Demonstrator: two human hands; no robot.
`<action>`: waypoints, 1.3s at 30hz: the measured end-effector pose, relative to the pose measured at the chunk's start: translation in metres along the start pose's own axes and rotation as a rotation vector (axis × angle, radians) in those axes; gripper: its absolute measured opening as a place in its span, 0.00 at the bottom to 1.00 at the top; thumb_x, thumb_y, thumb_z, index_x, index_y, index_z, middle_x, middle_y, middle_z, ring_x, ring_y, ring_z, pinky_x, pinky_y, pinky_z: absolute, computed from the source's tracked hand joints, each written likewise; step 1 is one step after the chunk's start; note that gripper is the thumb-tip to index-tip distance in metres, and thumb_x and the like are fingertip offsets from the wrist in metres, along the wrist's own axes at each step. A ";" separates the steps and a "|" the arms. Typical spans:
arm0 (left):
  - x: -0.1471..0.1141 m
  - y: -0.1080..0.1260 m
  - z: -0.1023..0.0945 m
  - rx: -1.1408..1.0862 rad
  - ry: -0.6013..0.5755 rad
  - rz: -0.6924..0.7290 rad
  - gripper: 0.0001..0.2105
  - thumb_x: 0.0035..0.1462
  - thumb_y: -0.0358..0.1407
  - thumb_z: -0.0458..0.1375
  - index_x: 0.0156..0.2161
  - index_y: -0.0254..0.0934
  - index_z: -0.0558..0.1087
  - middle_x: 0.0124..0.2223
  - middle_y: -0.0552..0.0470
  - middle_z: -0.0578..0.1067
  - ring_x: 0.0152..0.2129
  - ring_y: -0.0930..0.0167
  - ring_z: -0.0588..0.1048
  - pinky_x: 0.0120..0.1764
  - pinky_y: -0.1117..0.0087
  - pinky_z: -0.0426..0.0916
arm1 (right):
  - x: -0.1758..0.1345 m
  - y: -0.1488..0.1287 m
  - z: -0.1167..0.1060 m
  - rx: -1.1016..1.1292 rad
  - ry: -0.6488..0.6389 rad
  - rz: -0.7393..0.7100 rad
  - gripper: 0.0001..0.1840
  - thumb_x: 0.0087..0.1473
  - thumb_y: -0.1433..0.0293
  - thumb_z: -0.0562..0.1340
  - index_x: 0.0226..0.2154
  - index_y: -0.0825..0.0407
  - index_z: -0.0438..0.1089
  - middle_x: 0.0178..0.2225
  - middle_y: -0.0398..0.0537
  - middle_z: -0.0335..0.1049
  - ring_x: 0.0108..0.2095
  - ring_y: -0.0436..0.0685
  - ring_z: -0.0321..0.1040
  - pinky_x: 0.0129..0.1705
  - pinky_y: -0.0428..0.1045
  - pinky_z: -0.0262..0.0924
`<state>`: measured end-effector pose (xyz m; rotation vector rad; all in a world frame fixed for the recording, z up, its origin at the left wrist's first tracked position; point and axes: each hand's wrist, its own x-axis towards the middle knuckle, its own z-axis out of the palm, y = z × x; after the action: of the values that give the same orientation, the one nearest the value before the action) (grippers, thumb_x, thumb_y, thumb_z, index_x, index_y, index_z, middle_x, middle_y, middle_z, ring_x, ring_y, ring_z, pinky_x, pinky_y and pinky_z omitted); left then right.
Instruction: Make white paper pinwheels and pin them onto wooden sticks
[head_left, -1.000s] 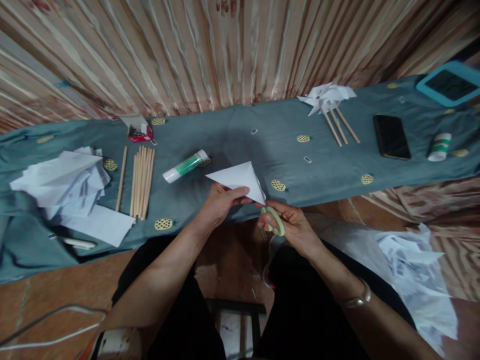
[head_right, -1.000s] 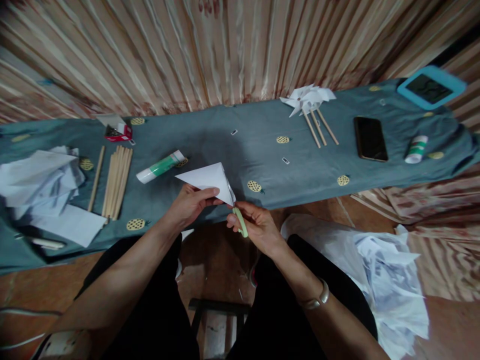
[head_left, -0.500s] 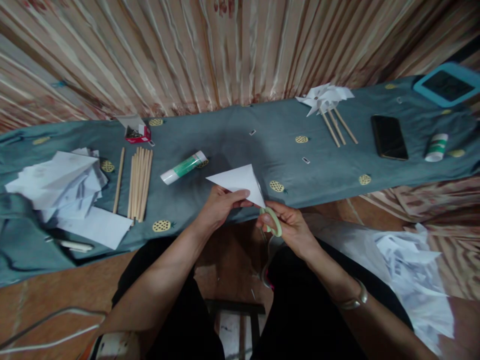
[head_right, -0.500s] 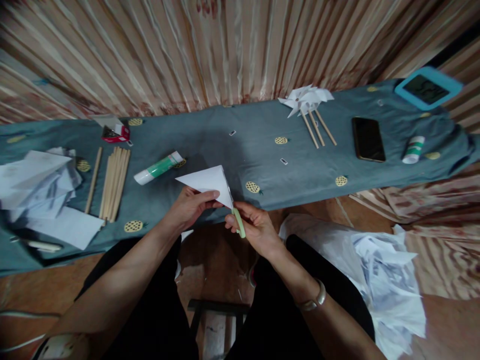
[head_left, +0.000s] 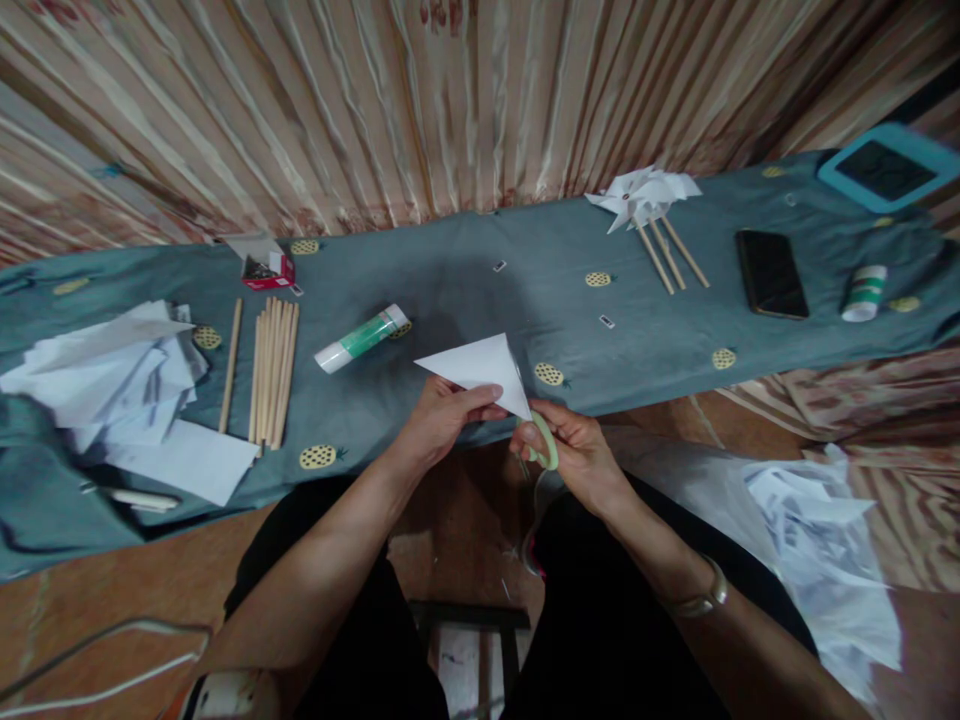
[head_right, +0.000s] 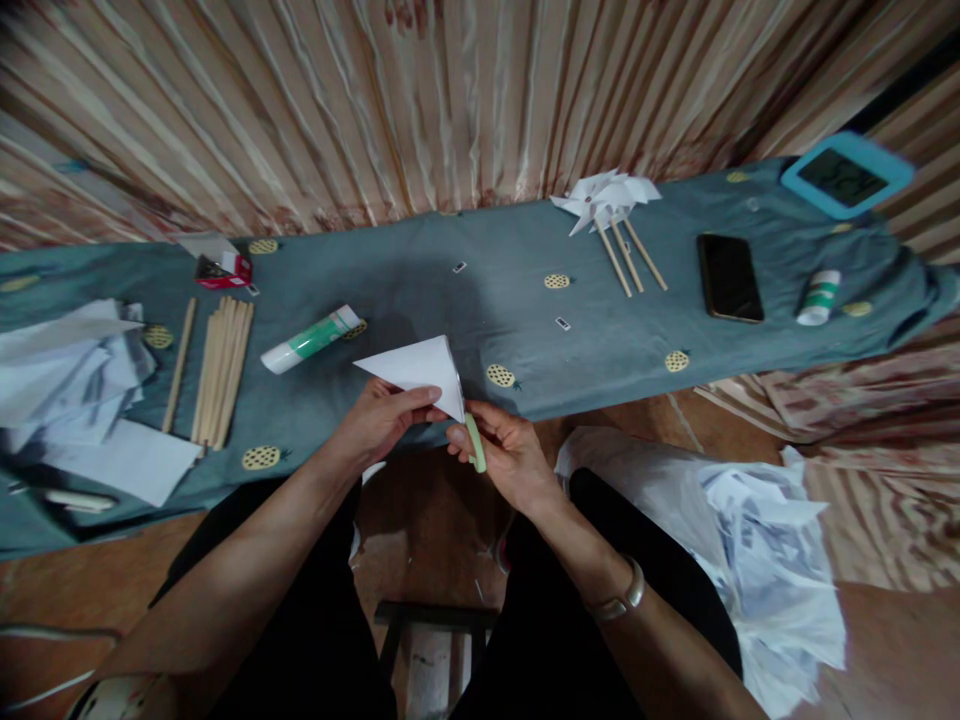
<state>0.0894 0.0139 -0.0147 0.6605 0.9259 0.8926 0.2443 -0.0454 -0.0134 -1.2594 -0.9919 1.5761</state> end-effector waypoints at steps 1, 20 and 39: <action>0.000 0.000 0.000 -0.001 -0.001 0.002 0.12 0.35 0.33 0.71 0.28 0.32 0.76 0.26 0.52 0.77 0.21 0.75 0.75 0.28 0.74 0.73 | 0.000 0.000 0.000 -0.002 0.000 0.000 0.23 0.43 0.51 0.68 0.37 0.50 0.75 0.23 0.42 0.72 0.22 0.48 0.64 0.25 0.46 0.61; 0.003 0.003 0.001 -0.082 0.122 0.036 0.15 0.32 0.33 0.72 0.30 0.31 0.77 0.30 0.51 0.79 0.26 0.72 0.77 0.33 0.70 0.75 | 0.022 -0.017 -0.020 0.095 0.239 -0.080 0.25 0.42 0.50 0.68 0.36 0.50 0.73 0.24 0.43 0.72 0.22 0.48 0.63 0.21 0.44 0.54; -0.009 0.022 -0.033 0.010 0.240 0.242 0.15 0.35 0.39 0.72 0.28 0.31 0.78 0.28 0.50 0.78 0.24 0.74 0.74 0.26 0.75 0.69 | 0.039 -0.021 0.021 0.011 0.114 -0.072 0.26 0.27 0.64 0.75 0.32 0.51 0.69 0.21 0.35 0.64 0.22 0.46 0.57 0.24 0.44 0.51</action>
<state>0.0496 0.0200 -0.0085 0.6936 1.0786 1.2028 0.2224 -0.0037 -0.0015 -1.2769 -0.9447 1.4369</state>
